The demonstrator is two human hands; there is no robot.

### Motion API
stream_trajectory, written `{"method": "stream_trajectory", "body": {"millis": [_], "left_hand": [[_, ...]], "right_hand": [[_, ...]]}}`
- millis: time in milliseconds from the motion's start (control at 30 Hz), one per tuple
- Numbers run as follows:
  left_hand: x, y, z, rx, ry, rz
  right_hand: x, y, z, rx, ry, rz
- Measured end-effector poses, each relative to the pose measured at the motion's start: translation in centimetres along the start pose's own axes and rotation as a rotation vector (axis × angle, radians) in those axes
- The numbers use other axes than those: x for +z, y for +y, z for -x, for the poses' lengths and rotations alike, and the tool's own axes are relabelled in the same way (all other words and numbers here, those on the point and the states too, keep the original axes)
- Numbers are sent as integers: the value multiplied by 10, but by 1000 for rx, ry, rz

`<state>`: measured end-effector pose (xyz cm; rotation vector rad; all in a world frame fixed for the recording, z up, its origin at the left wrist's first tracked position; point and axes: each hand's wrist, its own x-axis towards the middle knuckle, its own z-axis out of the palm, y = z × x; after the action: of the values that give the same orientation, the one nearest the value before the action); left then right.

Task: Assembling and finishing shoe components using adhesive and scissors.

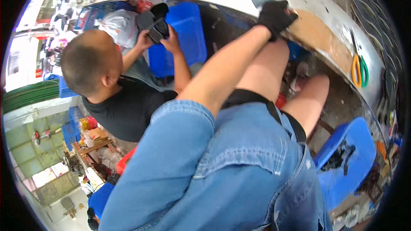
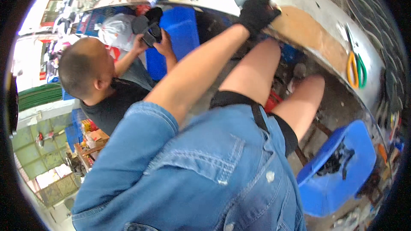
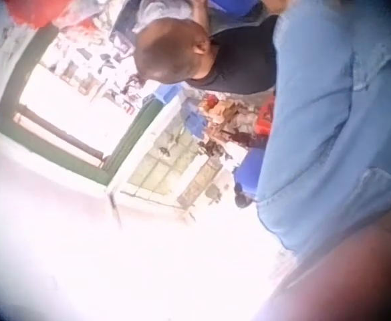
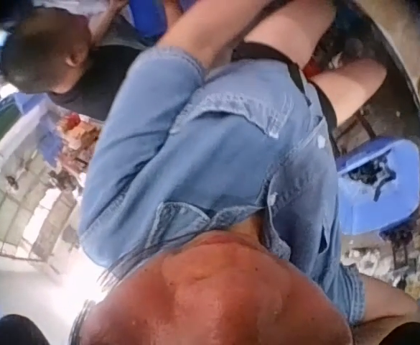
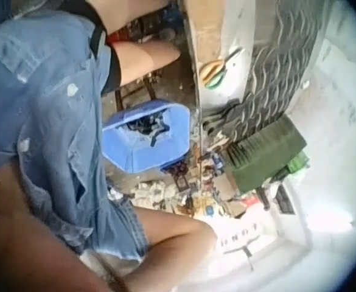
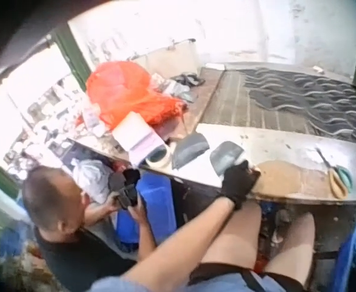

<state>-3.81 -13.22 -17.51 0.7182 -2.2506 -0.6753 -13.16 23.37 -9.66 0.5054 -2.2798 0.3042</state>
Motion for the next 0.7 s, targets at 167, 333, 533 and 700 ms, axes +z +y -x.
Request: {"method": "stream_trajectory", "body": {"millis": [167, 333, 533, 700], "left_hand": [[-12, 28, 1, -71, -22, 248], [-18, 24, -1, -114, -45, 223], [-9, 28, -6, -125, -10, 256], [-10, 27, -6, -89, 47, 209]], "right_hand": [[49, -28, -13, 87, -99, -151], [79, -36, -25, 127, -212, -289], [91, -47, -13, 184, -365, -458], [74, -36, 17, 243, -522, -553]]}}
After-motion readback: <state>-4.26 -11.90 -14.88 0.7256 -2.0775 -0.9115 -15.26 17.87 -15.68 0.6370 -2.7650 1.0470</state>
